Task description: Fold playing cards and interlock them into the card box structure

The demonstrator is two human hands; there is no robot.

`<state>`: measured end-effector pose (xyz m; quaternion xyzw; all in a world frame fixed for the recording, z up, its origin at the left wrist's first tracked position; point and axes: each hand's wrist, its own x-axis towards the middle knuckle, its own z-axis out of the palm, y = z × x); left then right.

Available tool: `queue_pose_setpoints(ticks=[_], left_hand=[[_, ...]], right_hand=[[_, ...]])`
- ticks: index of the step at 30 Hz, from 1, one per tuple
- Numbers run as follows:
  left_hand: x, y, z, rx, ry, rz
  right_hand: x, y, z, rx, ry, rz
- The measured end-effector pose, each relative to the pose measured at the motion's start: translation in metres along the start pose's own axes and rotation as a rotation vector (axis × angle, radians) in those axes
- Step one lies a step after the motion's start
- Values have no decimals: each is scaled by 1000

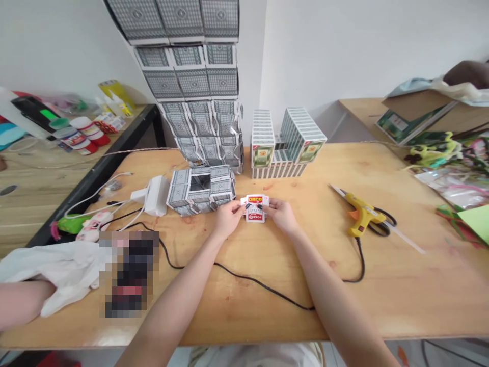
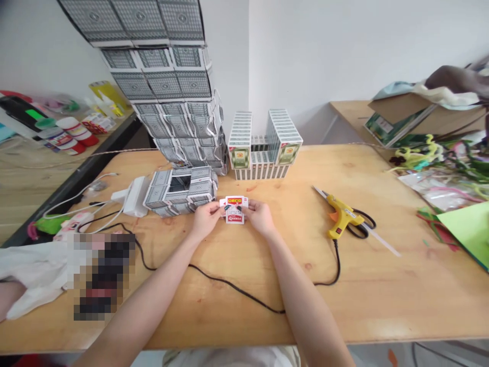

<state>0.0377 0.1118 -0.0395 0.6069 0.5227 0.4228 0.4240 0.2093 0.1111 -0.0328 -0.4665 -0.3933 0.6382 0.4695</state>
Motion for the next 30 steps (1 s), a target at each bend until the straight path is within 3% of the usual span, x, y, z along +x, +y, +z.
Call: queue_pose_setpoints(ticks=[10,17,22,30], left_hand=[[-2,8,-4,140,13,-16],[-1,11,-4,112,17,-56],[0,11,-4,54,5,-83],[-3,16,-1,72,55,-50]], right_hand=[[-1,-1,2,-50,14,-7],[0,0,-1,-51,-26,0],[0,3,1,-41,15,-14],[-1,3,3,-52,23,-37]])
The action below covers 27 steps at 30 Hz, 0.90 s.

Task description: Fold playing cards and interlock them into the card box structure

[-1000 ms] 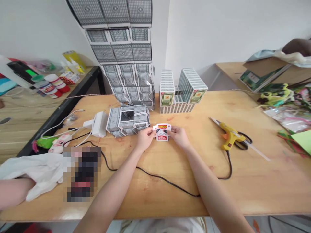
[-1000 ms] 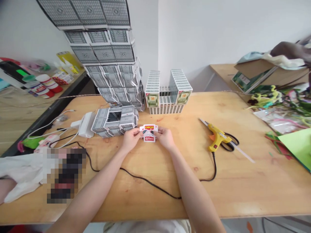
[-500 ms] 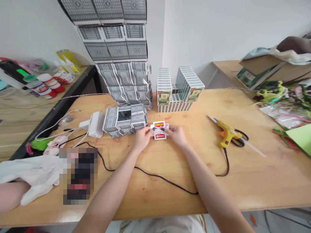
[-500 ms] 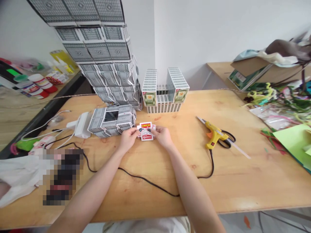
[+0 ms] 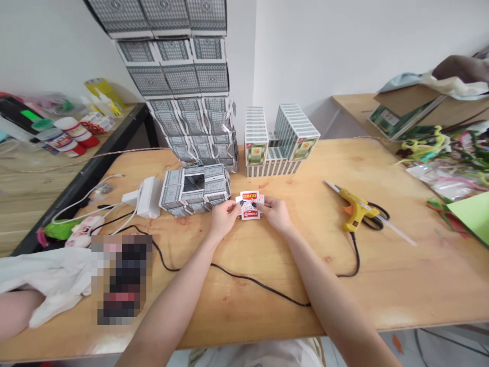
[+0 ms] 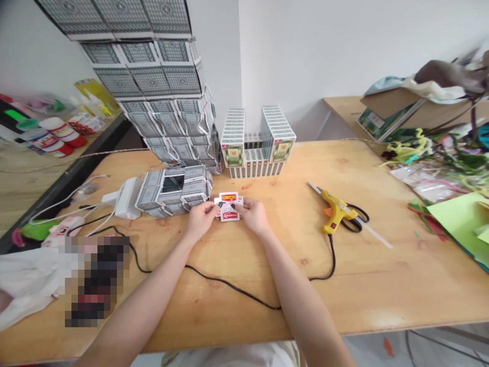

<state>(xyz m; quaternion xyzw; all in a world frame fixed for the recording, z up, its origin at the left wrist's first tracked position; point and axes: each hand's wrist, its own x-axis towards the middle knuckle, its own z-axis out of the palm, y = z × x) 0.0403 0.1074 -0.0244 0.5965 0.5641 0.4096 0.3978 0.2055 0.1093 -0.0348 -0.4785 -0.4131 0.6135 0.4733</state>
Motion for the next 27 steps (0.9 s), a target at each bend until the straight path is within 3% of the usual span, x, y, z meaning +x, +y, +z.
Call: queue_pose_setpoints(ticks=[3,7,11,22,27], left_hand=[[0,-4,0,-17,9,13],[0,-9,0,-212,25,-9],[-2,-7,-1,-368,-72,-75],[0,3,3,-232,-66,-59],[1,0,9,-219,11,-89]], right_hand=[[1,1,-2,-17,8,-14],[3,3,-4,-21,33,-37],[4,2,-6,0,33,-62],[1,1,-3,-82,65,-78],[-1,-4,-3,-42,45,-44]])
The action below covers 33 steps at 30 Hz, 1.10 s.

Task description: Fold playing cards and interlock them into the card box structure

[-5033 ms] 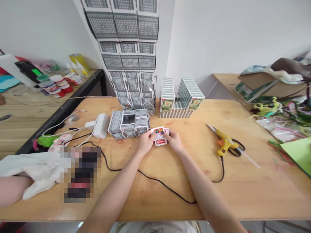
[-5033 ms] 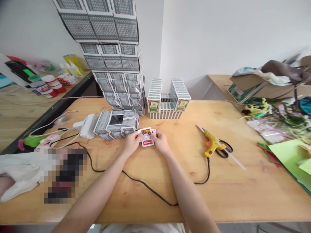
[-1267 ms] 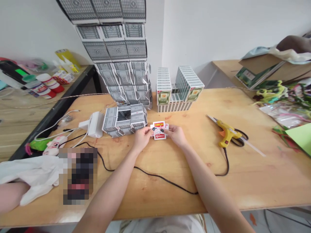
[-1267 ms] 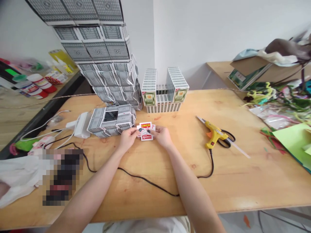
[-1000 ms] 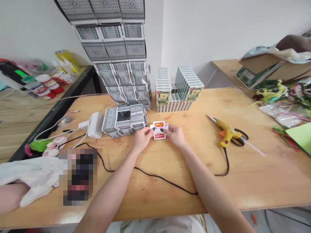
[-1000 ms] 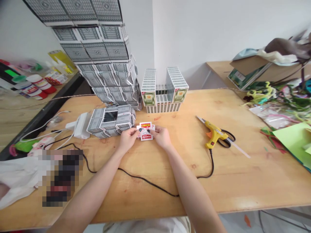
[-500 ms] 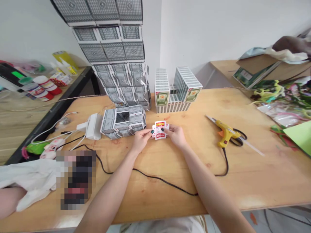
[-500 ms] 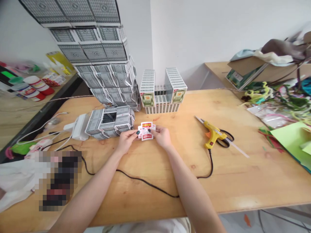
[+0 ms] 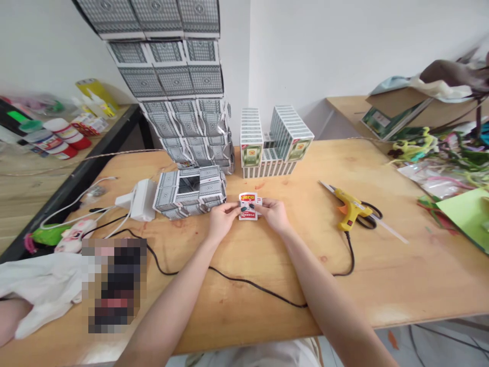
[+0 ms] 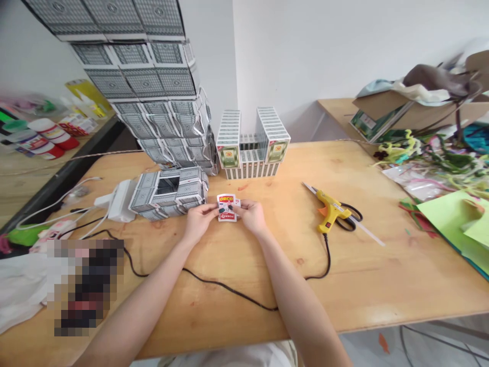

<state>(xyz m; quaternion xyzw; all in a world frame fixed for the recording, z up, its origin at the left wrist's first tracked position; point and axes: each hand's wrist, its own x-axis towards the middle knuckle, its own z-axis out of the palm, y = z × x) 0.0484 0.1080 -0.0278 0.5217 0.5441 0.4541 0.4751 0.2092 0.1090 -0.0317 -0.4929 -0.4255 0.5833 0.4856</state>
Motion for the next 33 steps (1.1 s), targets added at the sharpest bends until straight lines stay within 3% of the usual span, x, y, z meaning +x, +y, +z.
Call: queue_pose_setpoints(ticks=[6,19,26,33], left_hand=[[3,-5,1,19,38,-11],[4,-3,5,29,86,0],[-3,-6,12,268,152,137],[-9,-5,14,496,142,247]], right_hand=[[-2,-4,0,88,-20,42],[2,0,-1,50,-19,54],[2,-2,0,28,-49,26],[1,-4,0,57,-109,23]])
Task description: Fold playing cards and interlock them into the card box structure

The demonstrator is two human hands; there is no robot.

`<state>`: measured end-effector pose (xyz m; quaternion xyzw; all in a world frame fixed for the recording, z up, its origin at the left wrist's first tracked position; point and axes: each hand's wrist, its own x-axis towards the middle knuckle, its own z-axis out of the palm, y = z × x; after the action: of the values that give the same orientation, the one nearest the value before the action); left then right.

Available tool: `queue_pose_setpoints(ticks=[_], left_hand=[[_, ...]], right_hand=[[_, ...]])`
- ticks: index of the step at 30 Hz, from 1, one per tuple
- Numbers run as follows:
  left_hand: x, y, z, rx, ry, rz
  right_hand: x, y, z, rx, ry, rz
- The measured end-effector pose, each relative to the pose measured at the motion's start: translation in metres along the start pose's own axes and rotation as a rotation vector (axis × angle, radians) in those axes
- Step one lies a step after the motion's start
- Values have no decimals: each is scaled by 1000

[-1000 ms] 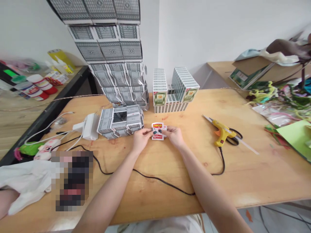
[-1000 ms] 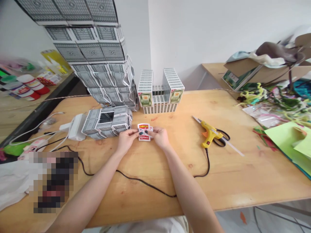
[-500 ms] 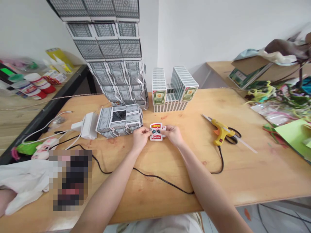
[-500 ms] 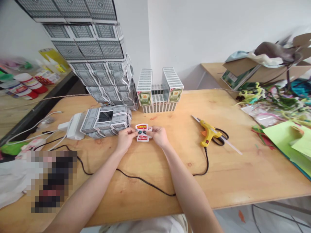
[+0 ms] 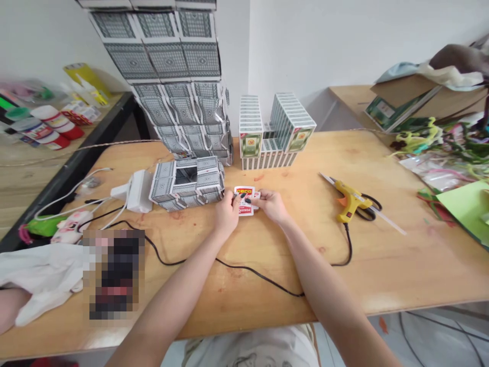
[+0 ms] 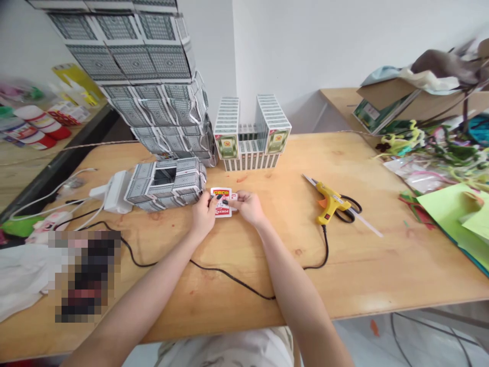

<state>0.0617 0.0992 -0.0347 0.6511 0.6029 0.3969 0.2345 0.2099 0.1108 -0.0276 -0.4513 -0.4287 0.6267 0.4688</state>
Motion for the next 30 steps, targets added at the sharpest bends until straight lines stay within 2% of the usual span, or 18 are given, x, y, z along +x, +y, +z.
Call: queue_pose_setpoints(ticks=[5,30], left_hand=[[-1,-1,-1,48,-19,51],[6,-2,1,156,130,75]], right_hand=[[0,1,-1,3,13,-6],[-4,0,6,-60,-35,5]])
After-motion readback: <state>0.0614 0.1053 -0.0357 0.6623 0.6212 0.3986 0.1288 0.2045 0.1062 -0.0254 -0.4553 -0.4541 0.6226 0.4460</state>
